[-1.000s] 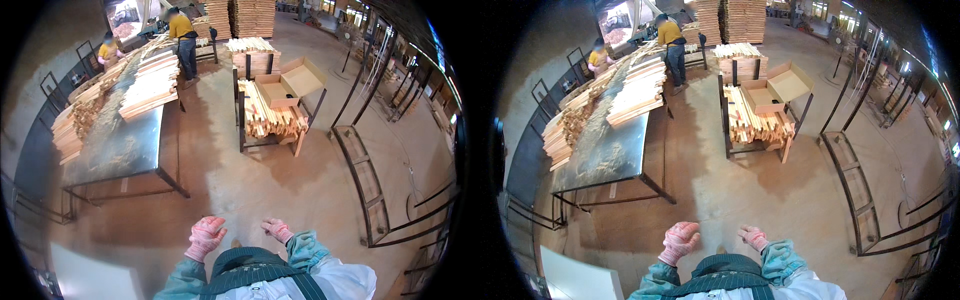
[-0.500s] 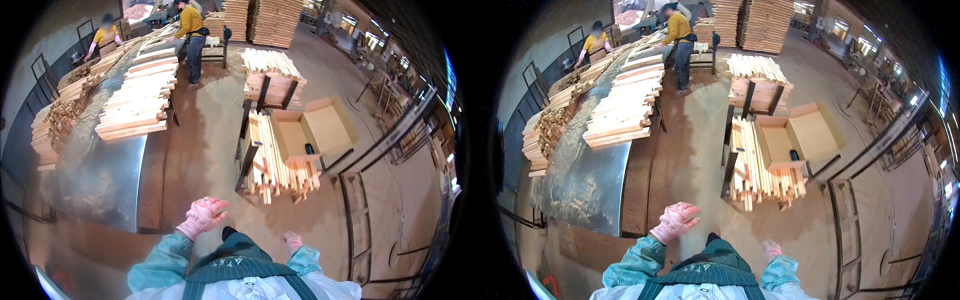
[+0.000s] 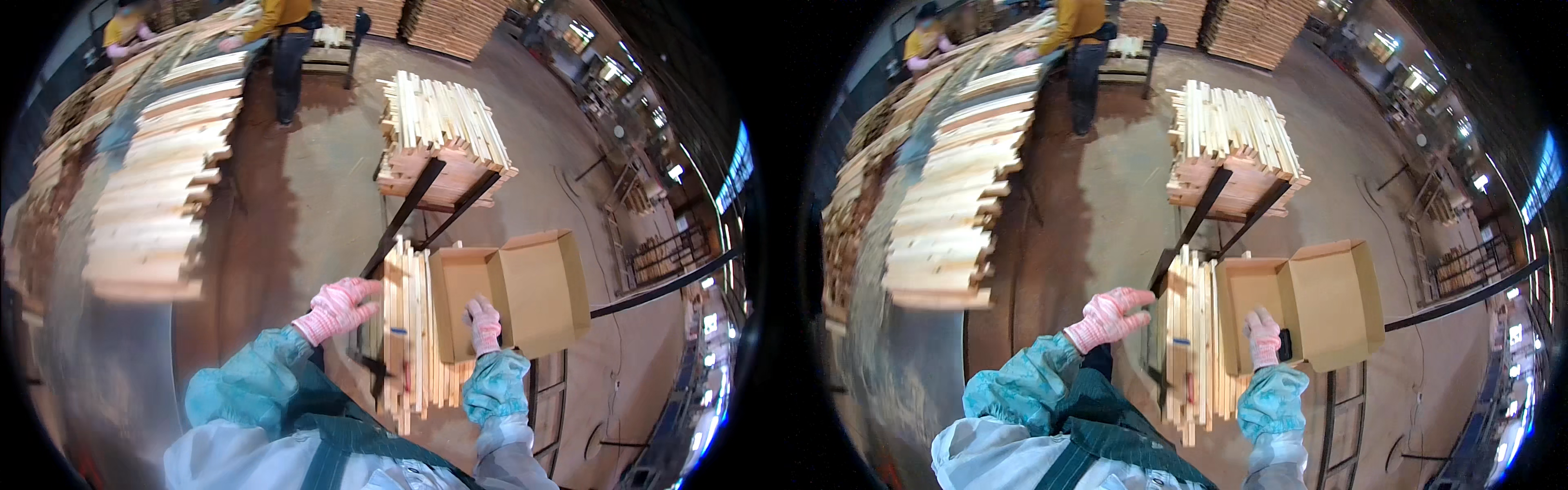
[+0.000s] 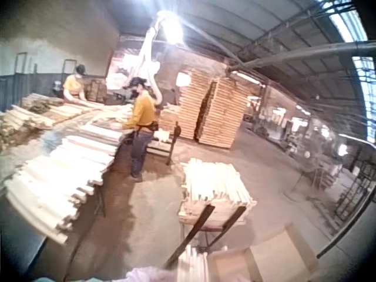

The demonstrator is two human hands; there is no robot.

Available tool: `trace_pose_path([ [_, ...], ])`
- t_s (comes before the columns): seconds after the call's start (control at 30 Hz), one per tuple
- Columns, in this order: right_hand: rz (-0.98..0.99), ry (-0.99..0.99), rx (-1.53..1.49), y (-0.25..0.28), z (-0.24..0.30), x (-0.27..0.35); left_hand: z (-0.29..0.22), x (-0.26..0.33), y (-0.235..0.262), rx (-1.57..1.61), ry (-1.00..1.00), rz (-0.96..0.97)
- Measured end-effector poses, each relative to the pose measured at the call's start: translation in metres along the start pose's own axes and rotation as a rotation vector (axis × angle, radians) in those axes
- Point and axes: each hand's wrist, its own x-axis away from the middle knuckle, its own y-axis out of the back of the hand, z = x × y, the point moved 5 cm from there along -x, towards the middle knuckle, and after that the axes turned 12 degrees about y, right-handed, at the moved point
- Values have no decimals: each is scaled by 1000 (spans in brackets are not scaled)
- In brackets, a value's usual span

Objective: The person picks up stacks of thin wood slats from a metal table and places them onto a conveyor belt, spreading them out by hand.

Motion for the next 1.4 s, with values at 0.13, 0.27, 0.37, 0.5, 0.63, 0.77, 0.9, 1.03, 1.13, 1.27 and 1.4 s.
trace_pose_path([
  [0.13, 57, 202, 279, -36, 45, -32, 30, -75, -9, 371, 78, -13],
  [0.27, 100, -83, 148, -70, 75, -57, 17, -122, -5, 657, 165, 59],
  [0.37, 72, 70, 319, -60, 88, -98, 8, -145, -9, 745, 238, 116],
  [0.5, -129, -56, 9, -42, 101, -150, 3, -153, -42, 1250, 300, 123],
  [0.63, 73, 90, 750, 7, 111, -191, -26, -147, -59, 1269, 270, 177],
  [0.77, -147, 175, 1212, -42, 160, -160, -53, -151, -49, 1240, 258, 191],
  [0.9, -139, 2, 1110, -58, 170, -142, -59, -152, -53, 1033, 237, 103],
  [1.03, -33, 117, 942, -74, 123, -136, -40, -151, -41, 931, 290, 28],
  [1.13, 47, 228, 924, -60, 97, -156, -38, -154, -6, 1143, 337, 210],
  [1.27, 29, 108, 939, -118, 138, -146, -26, -175, 6, 1204, 402, 244],
  [1.4, -17, 159, 825, -136, 132, -134, -22, -166, 29, 1346, 423, 227],
])
